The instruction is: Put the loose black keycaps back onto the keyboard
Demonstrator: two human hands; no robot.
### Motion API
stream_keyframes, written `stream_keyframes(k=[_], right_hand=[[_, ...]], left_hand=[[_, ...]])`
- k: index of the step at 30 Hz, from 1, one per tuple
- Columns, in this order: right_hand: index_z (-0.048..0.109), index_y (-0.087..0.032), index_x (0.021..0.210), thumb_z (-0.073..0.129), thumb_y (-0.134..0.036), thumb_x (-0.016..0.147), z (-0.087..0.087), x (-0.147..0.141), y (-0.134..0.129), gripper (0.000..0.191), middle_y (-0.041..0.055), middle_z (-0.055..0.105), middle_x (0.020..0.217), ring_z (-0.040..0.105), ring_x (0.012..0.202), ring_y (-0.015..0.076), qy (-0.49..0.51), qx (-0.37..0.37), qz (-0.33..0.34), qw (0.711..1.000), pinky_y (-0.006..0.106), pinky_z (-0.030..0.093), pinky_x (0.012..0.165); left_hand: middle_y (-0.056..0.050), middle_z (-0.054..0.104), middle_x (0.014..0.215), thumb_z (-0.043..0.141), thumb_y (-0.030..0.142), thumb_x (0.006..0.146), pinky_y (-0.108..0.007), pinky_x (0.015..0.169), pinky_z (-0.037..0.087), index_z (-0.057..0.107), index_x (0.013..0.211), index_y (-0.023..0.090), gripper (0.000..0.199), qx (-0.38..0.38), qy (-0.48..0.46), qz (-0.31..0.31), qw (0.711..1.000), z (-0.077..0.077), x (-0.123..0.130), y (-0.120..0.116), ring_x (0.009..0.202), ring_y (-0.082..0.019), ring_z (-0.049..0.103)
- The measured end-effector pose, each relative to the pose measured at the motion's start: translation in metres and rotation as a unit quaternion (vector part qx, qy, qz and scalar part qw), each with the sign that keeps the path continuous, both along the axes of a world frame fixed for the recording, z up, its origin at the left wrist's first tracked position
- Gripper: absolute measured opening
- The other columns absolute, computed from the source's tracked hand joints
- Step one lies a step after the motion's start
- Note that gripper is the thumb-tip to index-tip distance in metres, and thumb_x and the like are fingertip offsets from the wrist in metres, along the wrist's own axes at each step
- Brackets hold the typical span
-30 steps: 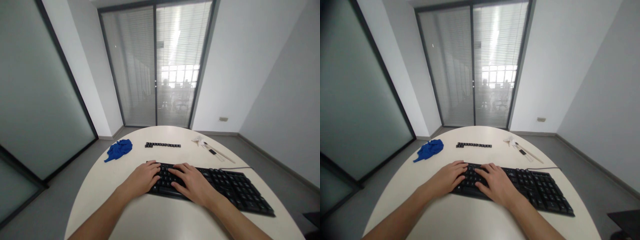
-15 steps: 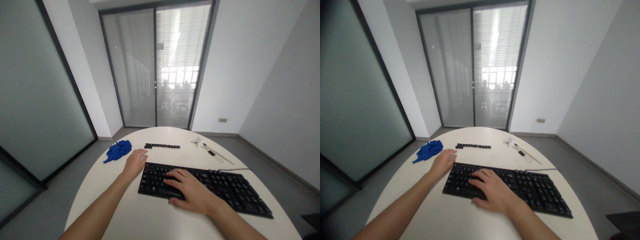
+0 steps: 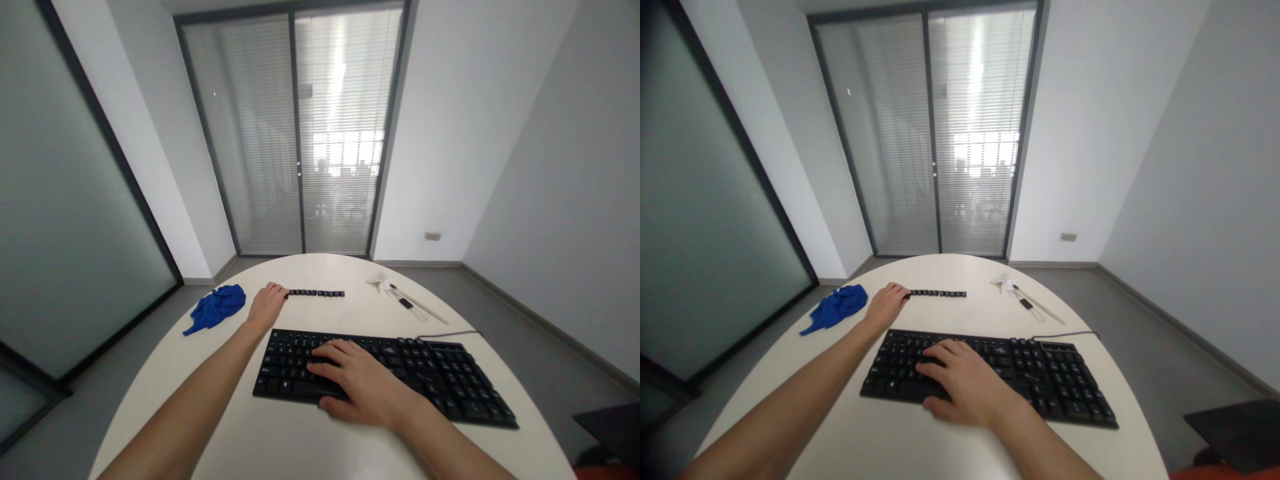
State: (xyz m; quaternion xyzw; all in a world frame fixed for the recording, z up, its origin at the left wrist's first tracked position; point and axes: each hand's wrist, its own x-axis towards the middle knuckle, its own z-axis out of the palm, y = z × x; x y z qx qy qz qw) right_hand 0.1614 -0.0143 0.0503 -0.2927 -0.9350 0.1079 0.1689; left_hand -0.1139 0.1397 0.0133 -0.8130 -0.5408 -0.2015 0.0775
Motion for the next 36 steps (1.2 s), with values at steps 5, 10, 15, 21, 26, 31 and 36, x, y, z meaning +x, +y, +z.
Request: stream_keyframes(k=[5,10,15,21,26,31,36], right_hand=[[0.061,-0.026,0.135,0.067,-0.041,0.087,-0.002,0.000,0.001,0.051,0.0087,0.058,0.140,0.049,0.128,0.0291,0.005,-0.003,0.003,1.000,0.046,0.037,0.111],[0.061,-0.026,0.135,0.067,-0.042,0.086,-0.004,0.000,0.002,0.051,0.0077,0.058,0.140,0.049,0.128,0.0289,0.003,0.000,0.000,1.000,0.046,0.037,0.111],[0.062,-0.025,0.134,0.068,-0.039,0.086,0.000,-0.001,0.001,0.051,0.0088,0.058,0.140,0.050,0.127,0.0292,-0.002,0.000,0.005,1.000,0.047,0.037,0.111],[0.063,-0.024,0.134,0.069,-0.038,0.085,0.005,-0.002,0.000,0.051,0.0100,0.059,0.139,0.051,0.127,0.0297,-0.011,-0.001,0.000,1.000,0.047,0.038,0.111],[0.062,-0.025,0.134,0.069,-0.038,0.086,0.004,-0.001,0.001,0.051,0.0099,0.059,0.139,0.051,0.127,0.0301,-0.014,-0.001,0.005,1.000,0.048,0.039,0.111],[0.062,-0.025,0.135,0.069,-0.037,0.085,0.003,-0.001,0.002,0.051,0.0093,0.058,0.140,0.050,0.127,0.0295,-0.013,-0.001,0.004,1.000,0.047,0.039,0.111],[0.062,-0.024,0.134,0.069,-0.036,0.085,0.006,-0.002,0.001,0.051,0.0098,0.059,0.139,0.051,0.127,0.0291,-0.016,-0.003,0.003,1.000,0.047,0.039,0.111]], left_hand=[[-0.010,0.070,0.105,0.058,0.014,0.093,-0.041,0.094,0.046,0.071,0.100,0.020,0.016,0.006,-0.017,-0.009,1.000,0.004,0.005,-0.006,0.110,-0.029,0.054],[-0.006,0.071,0.109,0.058,0.016,0.094,-0.040,0.098,0.046,0.069,0.107,0.021,0.018,0.022,-0.071,-0.015,0.997,0.015,0.010,-0.033,0.112,-0.028,0.054],[-0.004,0.071,0.111,0.059,0.018,0.092,-0.041,0.101,0.047,0.069,0.107,0.023,0.019,0.017,-0.187,-0.015,0.982,0.013,0.014,-0.068,0.112,-0.025,0.058],[-0.004,0.072,0.106,0.061,0.021,0.089,-0.041,0.102,0.045,0.073,0.102,0.023,0.018,-0.048,-0.277,-0.059,0.958,0.010,0.011,-0.097,0.108,-0.024,0.062],[-0.005,0.072,0.107,0.062,0.023,0.089,-0.040,0.103,0.043,0.074,0.102,0.023,0.017,-0.131,-0.284,-0.125,0.942,0.021,-0.002,-0.103,0.109,-0.024,0.060],[-0.006,0.073,0.107,0.063,0.028,0.091,-0.039,0.102,0.042,0.074,0.103,0.022,0.018,-0.167,-0.277,-0.147,0.935,0.026,-0.013,-0.100,0.109,-0.025,0.060],[-0.006,0.072,0.106,0.063,0.031,0.091,-0.038,0.101,0.042,0.075,0.103,0.022,0.019,-0.194,-0.265,-0.163,0.930,0.027,-0.016,-0.100,0.108,-0.025,0.060]])
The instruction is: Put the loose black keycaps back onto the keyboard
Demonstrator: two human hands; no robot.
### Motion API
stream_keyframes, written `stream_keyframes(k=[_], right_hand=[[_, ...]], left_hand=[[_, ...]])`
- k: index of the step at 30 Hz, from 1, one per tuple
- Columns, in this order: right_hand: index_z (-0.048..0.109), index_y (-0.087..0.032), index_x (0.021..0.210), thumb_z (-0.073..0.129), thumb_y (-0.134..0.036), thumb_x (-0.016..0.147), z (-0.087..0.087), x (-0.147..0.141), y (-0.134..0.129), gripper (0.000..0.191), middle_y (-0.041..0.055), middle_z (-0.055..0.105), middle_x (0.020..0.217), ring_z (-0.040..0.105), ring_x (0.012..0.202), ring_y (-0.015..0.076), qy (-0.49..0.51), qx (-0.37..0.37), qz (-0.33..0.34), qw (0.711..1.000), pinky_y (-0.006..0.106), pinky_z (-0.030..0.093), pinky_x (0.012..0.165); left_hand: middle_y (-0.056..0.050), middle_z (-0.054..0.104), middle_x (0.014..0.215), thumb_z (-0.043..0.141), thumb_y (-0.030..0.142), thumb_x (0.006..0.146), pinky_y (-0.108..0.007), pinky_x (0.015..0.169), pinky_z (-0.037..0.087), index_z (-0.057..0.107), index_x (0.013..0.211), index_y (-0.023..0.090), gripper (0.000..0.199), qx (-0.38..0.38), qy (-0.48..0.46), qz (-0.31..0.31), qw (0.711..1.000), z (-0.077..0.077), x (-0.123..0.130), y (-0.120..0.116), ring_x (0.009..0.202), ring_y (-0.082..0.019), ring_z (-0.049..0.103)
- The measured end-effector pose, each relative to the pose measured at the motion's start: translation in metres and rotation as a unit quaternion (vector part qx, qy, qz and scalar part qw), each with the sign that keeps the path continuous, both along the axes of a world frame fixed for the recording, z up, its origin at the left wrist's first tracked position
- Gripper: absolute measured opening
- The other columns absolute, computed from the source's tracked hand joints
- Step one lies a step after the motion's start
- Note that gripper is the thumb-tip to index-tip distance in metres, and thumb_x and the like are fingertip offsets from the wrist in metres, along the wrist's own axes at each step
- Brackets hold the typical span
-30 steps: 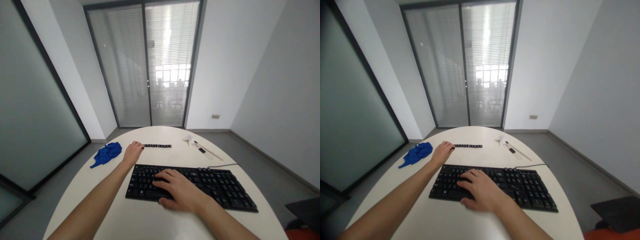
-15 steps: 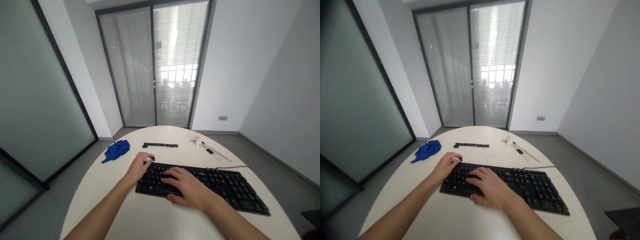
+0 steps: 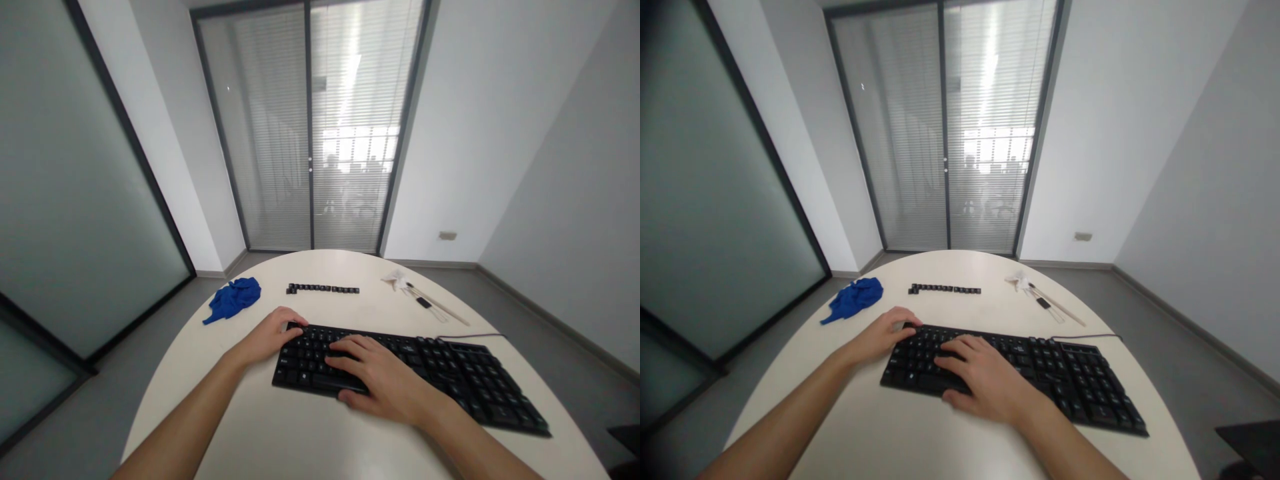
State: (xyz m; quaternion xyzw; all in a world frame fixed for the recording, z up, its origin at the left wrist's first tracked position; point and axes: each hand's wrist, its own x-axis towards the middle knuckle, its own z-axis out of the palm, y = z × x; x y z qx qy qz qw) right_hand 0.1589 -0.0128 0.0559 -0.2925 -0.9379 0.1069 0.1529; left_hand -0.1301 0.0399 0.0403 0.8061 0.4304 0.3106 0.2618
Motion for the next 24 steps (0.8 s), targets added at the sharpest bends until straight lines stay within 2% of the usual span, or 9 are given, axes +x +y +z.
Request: stream_keyframes(k=[6,13,24], right_hand=[[0.063,-0.023,0.133,0.070,-0.034,0.084,0.0013,-0.0003,-0.0013,0.051,0.0097,0.058,0.140,0.051,0.127,0.0293,-0.007,-0.002,-0.005,1.000,0.047,0.039,0.111],[0.063,-0.023,0.133,0.070,-0.034,0.084,0.0005,-0.0012,-0.0006,0.050,0.0103,0.059,0.139,0.051,0.126,0.0292,-0.002,0.000,-0.001,1.000,0.047,0.040,0.110],[0.063,-0.024,0.133,0.070,-0.036,0.085,-0.0029,0.0006,-0.0016,0.050,0.0097,0.059,0.139,0.051,0.127,0.0290,0.004,0.011,-0.002,1.000,0.047,0.040,0.110]], left_hand=[[-0.006,0.072,0.107,0.064,0.031,0.090,-0.038,0.103,0.042,0.076,0.103,0.023,0.019,-0.012,0.005,-0.016,1.000,-0.0034,-0.0016,0.0005,0.109,-0.025,0.060],[-0.006,0.073,0.104,0.063,0.030,0.092,-0.038,0.102,0.043,0.077,0.103,0.024,0.019,0.008,0.024,-0.032,0.999,-0.0037,-0.0003,0.0016,0.107,-0.024,0.059],[-0.005,0.071,0.103,0.059,0.023,0.096,-0.037,0.097,0.045,0.075,0.106,0.026,0.020,0.091,0.098,-0.051,0.990,0.0032,0.0022,-0.0046,0.105,-0.022,0.058]])
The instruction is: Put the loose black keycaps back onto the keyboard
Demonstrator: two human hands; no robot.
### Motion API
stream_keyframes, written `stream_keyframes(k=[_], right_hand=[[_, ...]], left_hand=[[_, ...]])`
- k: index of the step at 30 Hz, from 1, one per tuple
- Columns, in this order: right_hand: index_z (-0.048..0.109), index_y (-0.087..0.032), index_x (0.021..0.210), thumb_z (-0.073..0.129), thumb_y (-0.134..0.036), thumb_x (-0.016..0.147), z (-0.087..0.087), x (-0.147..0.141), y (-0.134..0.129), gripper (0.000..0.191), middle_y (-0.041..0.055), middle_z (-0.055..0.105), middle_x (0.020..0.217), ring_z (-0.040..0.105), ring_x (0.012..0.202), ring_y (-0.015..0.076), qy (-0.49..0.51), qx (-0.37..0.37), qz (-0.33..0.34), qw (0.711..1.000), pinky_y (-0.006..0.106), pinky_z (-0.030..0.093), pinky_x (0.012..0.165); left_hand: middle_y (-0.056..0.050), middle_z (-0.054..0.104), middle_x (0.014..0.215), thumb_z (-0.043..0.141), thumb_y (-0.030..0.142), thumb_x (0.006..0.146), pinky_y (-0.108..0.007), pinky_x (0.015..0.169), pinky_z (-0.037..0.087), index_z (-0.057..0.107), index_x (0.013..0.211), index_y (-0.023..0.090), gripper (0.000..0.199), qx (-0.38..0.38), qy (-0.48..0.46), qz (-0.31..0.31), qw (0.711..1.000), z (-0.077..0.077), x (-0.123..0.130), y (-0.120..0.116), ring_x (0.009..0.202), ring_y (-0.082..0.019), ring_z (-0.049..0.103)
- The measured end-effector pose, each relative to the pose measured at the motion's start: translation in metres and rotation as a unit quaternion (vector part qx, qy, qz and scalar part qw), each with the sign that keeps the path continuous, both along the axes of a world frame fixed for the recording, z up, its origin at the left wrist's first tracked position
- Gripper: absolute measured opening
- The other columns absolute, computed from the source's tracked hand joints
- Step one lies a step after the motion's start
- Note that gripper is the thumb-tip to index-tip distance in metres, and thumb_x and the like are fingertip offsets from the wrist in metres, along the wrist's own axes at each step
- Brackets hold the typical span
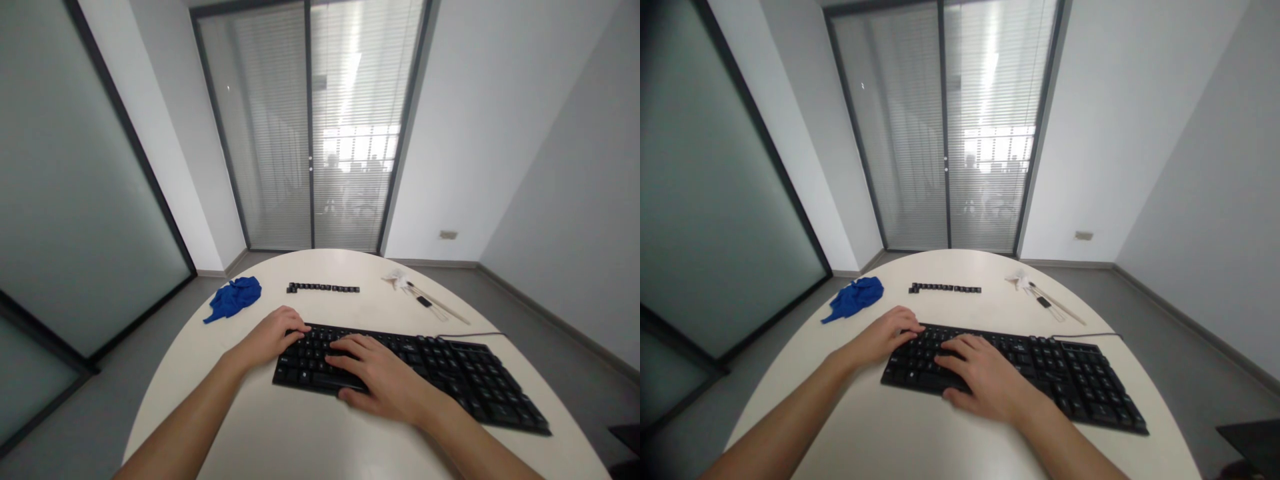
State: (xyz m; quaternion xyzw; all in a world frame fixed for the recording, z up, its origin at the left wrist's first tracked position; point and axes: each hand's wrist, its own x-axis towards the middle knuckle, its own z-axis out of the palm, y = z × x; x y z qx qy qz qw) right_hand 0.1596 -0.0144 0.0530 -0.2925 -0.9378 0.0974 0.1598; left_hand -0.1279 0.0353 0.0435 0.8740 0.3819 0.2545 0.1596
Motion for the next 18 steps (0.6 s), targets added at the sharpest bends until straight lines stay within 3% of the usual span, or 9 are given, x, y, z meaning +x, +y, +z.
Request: stream_keyframes(k=[11,18], right_hand=[[0.062,-0.025,0.134,0.069,-0.036,0.086,0.001,0.000,0.001,0.050,0.0095,0.059,0.139,0.052,0.125,0.0298,0.005,-0.006,0.003,1.000,0.048,0.040,0.109],[0.062,-0.024,0.134,0.069,-0.036,0.086,0.002,0.000,0.001,0.050,0.0098,0.059,0.139,0.051,0.125,0.0296,0.008,0.001,0.005,1.000,0.047,0.039,0.110]], left_hand=[[-0.006,0.073,0.104,0.055,0.021,0.094,-0.040,0.096,0.045,0.074,0.112,0.025,0.027,0.038,0.077,0.024,0.996,0.016,0.011,-0.014,0.105,-0.026,0.058],[-0.006,0.071,0.101,0.061,0.029,0.092,-0.040,0.097,0.046,0.076,0.099,0.023,0.018,-0.014,-0.036,0.156,0.987,-0.010,0.014,-0.001,0.103,-0.025,0.061]])
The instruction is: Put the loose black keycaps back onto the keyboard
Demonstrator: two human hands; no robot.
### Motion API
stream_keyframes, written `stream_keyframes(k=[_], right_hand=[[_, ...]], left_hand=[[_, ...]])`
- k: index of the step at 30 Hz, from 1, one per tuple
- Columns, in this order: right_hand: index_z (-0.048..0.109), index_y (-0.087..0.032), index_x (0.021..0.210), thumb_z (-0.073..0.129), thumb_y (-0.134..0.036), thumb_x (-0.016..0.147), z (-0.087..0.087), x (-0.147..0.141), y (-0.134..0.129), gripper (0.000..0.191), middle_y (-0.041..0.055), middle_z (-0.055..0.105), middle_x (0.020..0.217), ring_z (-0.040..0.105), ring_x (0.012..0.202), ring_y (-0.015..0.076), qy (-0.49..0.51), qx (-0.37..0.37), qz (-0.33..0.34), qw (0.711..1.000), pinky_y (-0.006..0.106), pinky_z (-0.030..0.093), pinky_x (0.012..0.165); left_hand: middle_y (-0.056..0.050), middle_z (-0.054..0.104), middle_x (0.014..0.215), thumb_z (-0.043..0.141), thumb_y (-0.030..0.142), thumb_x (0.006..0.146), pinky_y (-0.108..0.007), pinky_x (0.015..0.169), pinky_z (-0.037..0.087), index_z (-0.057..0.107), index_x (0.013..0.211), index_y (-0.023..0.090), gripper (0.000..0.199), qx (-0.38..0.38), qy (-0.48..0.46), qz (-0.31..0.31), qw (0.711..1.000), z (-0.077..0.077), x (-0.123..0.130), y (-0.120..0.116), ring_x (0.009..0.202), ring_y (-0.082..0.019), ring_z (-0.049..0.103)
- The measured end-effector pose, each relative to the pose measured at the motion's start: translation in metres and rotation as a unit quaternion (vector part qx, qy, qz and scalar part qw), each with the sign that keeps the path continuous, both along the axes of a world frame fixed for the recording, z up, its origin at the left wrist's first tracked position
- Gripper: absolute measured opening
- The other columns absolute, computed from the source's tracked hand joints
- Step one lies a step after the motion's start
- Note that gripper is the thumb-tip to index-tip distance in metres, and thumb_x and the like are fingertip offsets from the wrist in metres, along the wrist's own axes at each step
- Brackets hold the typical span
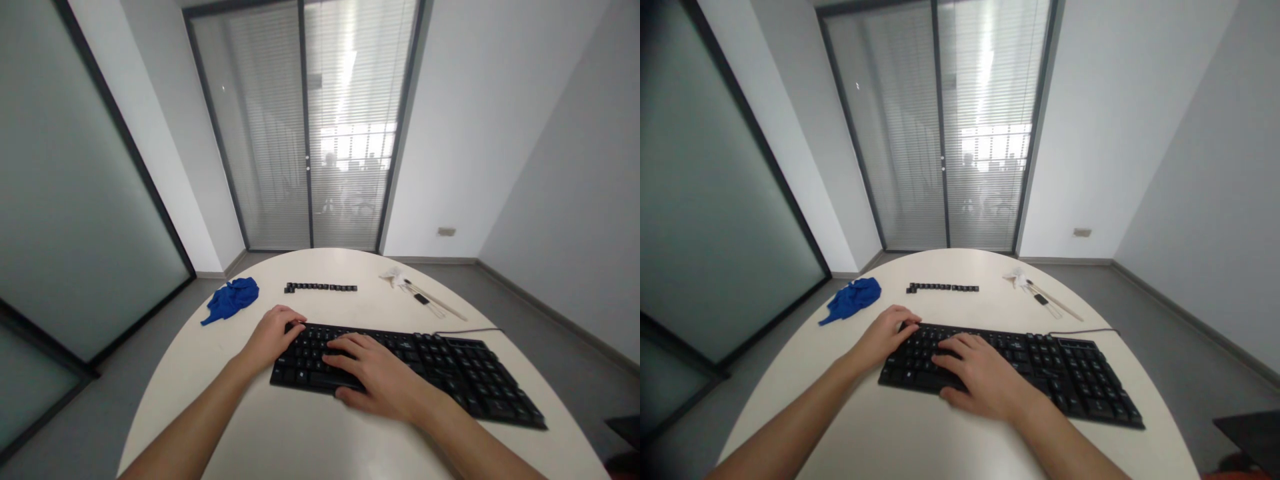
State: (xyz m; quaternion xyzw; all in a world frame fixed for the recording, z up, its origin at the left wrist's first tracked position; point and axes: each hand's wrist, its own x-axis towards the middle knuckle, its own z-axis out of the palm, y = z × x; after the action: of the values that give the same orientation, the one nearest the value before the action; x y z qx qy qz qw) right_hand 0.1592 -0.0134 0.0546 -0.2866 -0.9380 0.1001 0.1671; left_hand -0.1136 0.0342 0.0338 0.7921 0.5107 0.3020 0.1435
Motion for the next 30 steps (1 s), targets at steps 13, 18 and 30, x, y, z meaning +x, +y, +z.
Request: stream_keyframes(k=[13,18,30], right_hand=[[0.062,-0.024,0.134,0.067,-0.037,0.087,-0.002,0.001,-0.001,0.049,0.0097,0.058,0.139,0.051,0.126,0.0291,0.003,-0.008,-0.002,1.000,0.047,0.039,0.110],[0.062,-0.024,0.134,0.067,-0.037,0.086,-0.003,0.001,-0.001,0.049,0.0100,0.059,0.138,0.051,0.126,0.0291,0.008,-0.005,-0.003,1.000,0.046,0.038,0.110],[0.062,-0.025,0.134,0.067,-0.037,0.086,-0.004,0.000,-0.001,0.050,0.0095,0.058,0.139,0.050,0.127,0.0291,0.006,-0.007,-0.005,1.000,0.047,0.038,0.111]], left_hand=[[-0.009,0.073,0.114,0.069,0.030,0.082,-0.042,0.104,0.045,0.070,0.108,0.018,0.029,-0.152,-0.158,0.015,0.975,-0.014,0.003,0.009,0.109,-0.027,0.065],[-0.010,0.073,0.112,0.070,0.030,0.081,-0.042,0.102,0.046,0.069,0.108,0.017,0.030,-0.156,-0.166,0.012,0.974,-0.017,0.002,0.013,0.107,-0.027,0.066],[-0.007,0.075,0.108,0.067,0.028,0.079,-0.041,0.100,0.048,0.071,0.103,0.019,0.025,-0.163,-0.118,0.012,0.979,-0.011,0.004,0.011,0.104,-0.026,0.066]])
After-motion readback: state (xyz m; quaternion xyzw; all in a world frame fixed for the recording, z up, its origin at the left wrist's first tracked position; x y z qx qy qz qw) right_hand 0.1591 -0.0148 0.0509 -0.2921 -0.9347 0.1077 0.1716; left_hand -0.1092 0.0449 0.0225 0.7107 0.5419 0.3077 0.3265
